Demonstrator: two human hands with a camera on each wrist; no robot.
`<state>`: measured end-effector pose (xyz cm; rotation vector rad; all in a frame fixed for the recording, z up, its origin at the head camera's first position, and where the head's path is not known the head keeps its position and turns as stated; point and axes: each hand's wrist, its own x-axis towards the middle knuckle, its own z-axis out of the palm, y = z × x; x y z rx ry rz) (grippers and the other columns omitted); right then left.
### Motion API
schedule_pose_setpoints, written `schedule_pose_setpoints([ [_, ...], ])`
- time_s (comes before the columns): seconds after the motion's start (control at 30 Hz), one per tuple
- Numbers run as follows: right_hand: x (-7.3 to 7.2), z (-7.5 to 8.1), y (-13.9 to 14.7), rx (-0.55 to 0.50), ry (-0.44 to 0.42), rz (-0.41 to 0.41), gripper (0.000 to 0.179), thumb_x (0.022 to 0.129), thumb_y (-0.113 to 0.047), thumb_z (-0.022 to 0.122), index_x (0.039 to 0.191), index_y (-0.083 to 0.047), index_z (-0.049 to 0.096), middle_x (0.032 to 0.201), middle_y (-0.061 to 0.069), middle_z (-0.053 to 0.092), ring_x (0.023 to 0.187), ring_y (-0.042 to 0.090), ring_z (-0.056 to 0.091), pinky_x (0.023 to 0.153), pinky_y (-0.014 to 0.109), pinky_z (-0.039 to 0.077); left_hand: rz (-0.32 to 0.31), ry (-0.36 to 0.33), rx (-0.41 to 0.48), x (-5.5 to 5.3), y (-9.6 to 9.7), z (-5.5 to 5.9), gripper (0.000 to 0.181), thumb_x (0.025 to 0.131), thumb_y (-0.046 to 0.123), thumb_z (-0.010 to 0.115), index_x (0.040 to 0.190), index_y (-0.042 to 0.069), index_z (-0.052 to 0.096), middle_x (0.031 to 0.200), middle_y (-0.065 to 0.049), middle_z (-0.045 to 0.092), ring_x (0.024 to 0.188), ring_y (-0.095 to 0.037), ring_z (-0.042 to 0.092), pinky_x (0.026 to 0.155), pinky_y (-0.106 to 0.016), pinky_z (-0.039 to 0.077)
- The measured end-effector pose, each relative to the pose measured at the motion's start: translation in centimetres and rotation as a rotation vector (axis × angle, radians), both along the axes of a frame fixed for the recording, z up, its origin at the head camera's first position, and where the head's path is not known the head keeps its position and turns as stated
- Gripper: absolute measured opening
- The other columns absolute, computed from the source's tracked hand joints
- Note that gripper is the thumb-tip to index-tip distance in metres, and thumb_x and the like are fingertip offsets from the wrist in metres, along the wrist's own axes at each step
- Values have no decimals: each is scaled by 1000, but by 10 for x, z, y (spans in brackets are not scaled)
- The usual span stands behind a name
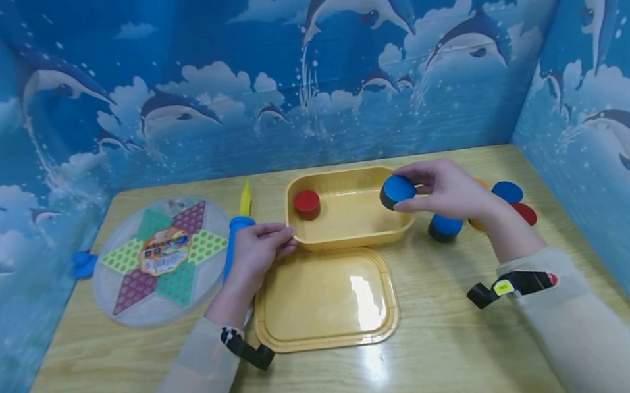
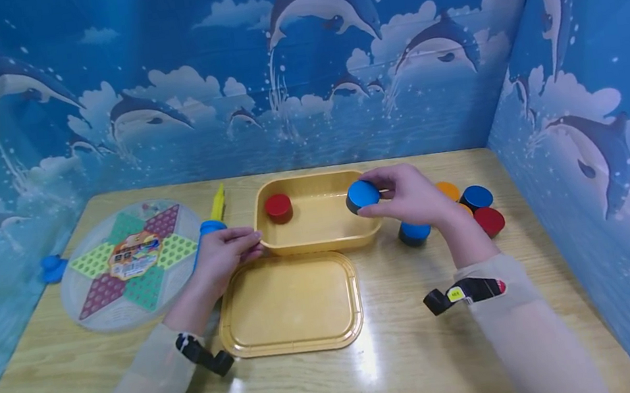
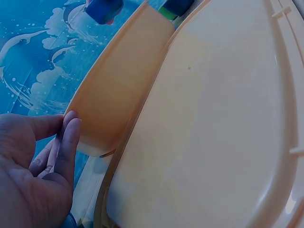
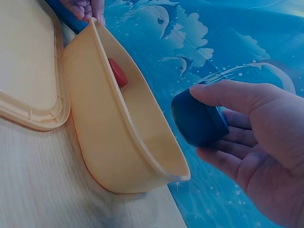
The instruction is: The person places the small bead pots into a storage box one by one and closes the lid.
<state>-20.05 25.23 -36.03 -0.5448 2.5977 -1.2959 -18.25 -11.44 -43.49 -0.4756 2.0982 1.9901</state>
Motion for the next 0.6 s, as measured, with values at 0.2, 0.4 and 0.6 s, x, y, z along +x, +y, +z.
schedule_pose_setpoints([
  [0.2,-12,-3,-7,-1,-36,21,70,94,-25,85,152,-1,54,152,20,54,140,39,51,114,51,49,0,-3,-4,0,1,0,26,99,11,77,121,-2,72,104,-18,76,88,-24,78,79,-34,67],
  [0.4,-26,-4,-16,14,-27,46,70,93,-25,87,151,-1,55,148,19,59,138,36,55,112,54,50,9,-17,-13,-2,3,1,26,99,11,78,121,-1,73,104,-18,76,88,-24,78,78,-33,67],
  [0.6,-39,-2,-29,14,-53,62,71,92,-23,87,152,-2,55,149,17,58,139,35,54,111,47,52,22,-33,-38,-1,1,3,25,99,11,78,121,0,73,105,-17,76,89,-23,78,77,-31,67],
])
